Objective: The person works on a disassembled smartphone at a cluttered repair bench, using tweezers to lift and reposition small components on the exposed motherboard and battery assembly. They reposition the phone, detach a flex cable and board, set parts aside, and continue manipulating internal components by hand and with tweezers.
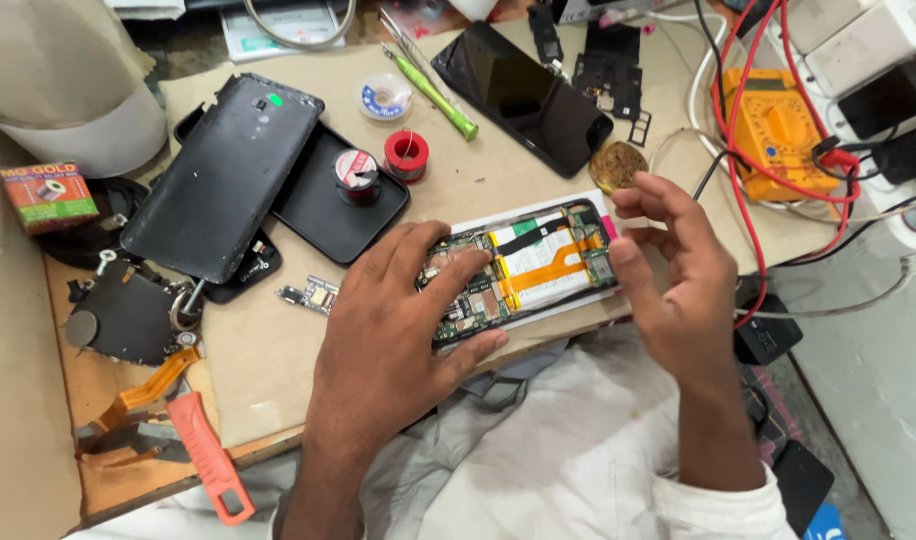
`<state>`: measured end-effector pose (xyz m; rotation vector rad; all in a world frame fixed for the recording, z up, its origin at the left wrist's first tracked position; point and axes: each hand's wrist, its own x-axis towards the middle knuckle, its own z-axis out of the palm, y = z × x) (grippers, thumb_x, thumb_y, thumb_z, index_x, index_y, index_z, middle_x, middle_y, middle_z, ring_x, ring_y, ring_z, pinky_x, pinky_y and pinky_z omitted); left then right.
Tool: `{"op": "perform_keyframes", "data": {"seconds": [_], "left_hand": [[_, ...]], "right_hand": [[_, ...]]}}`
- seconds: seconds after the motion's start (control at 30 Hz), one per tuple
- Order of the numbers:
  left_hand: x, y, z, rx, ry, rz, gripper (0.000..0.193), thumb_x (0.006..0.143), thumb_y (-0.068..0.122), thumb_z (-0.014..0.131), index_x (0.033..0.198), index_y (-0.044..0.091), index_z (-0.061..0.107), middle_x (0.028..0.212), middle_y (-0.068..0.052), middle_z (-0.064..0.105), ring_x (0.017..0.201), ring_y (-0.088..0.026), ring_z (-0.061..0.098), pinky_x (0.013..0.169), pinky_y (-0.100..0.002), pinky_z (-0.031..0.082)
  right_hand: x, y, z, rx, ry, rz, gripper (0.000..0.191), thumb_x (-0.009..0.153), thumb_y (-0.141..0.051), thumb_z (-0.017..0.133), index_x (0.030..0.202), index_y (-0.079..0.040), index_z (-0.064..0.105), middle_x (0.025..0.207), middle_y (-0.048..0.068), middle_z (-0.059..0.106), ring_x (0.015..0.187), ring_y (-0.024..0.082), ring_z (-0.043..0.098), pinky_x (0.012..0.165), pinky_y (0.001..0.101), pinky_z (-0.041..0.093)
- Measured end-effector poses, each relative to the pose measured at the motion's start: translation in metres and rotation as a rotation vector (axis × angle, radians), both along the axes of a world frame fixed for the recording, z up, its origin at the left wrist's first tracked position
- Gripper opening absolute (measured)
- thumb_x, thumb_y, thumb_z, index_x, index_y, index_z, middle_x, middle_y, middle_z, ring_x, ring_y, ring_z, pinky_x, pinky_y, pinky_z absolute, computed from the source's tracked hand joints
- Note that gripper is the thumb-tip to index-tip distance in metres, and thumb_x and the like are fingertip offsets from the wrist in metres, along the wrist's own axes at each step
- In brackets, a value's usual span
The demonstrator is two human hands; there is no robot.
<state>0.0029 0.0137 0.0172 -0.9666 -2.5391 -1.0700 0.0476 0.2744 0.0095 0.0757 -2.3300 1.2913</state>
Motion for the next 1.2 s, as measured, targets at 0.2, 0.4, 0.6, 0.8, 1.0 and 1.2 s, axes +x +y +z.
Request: {"op": "perform_keyframes", "data": {"seconds": [0.2,0.4,0.6,0.8,1.0,1.2], "left_hand": [[-0.001,0.001,0.002,0.004,0.022,0.007,0.063,0.074,0.043,0.084,0.126,0.013,0.066,0.134,-0.019,0.054,0.129,-0.041,0.049,0.106,-0.052,0.04],[-0.003,-0.002,-0.002,0.026,0.014,-0.009,0.062,0.075,0.043,0.084,0.126,0.013,0.065,0.136,-0.02,0.055,0.131,-0.041,0.05,0.108,-0.051,0.041],[-0.009,-0.003,-0.036,0.072,0.029,0.011,0.064,0.071,0.043,0.086,0.125,0.014,0.069,0.138,-0.024,0.054,0.131,-0.046,0.048,0.106,-0.055,0.038],[-0.053,0.021,-0.085,0.05,0.355,0.028,0.025,0.095,0.03,0.074,0.12,0.031,0.077,0.128,-0.011,0.064,0.128,-0.034,0.062,0.104,-0.05,0.052],[-0.063,0.029,-0.097,0.118,0.376,0.044,0.022,0.093,0.029,0.071,0.114,0.031,0.079,0.118,-0.01,0.067,0.12,-0.033,0.066,0.097,-0.05,0.054],[-0.035,0.01,-0.053,0.13,0.208,-0.03,0.05,0.078,0.034,0.083,0.124,0.019,0.07,0.131,-0.019,0.059,0.129,-0.041,0.054,0.103,-0.052,0.044]], "right_hand": [[-0.067,0.021,0.039,0.429,-0.095,-0.035,0.048,0.092,-0.023,0.079,0.133,-0.001,0.066,0.117,0.016,0.074,0.107,0.027,0.072,0.095,0.0364,0.056],[-0.136,0.004,0.037,0.829,0.058,0.153,0.078,0.077,-0.036,0.09,0.136,0.003,0.055,0.117,0.026,0.069,0.103,0.048,0.062,0.091,0.0511,0.049],[-0.17,-0.006,0.039,0.785,-0.326,0.034,0.068,0.07,-0.035,0.088,0.124,-0.004,0.061,0.105,0.027,0.071,0.099,0.048,0.065,0.088,0.0524,0.053],[-0.183,-0.001,0.044,0.763,-0.375,-0.001,0.1,0.062,-0.041,0.089,0.145,-0.004,0.047,0.106,0.028,0.071,0.101,0.041,0.071,0.091,0.0444,0.056],[-0.192,-0.001,0.04,0.798,-0.425,-0.026,0.109,0.064,-0.041,0.088,0.154,-0.009,0.035,0.124,0.027,0.06,0.116,0.04,0.065,0.101,0.0426,0.052],[-0.177,-0.006,0.048,0.856,-0.353,-0.11,0.116,0.056,-0.044,0.087,0.154,-0.016,0.031,0.134,0.027,0.048,0.128,0.047,0.048,0.104,0.0599,0.043]]}}
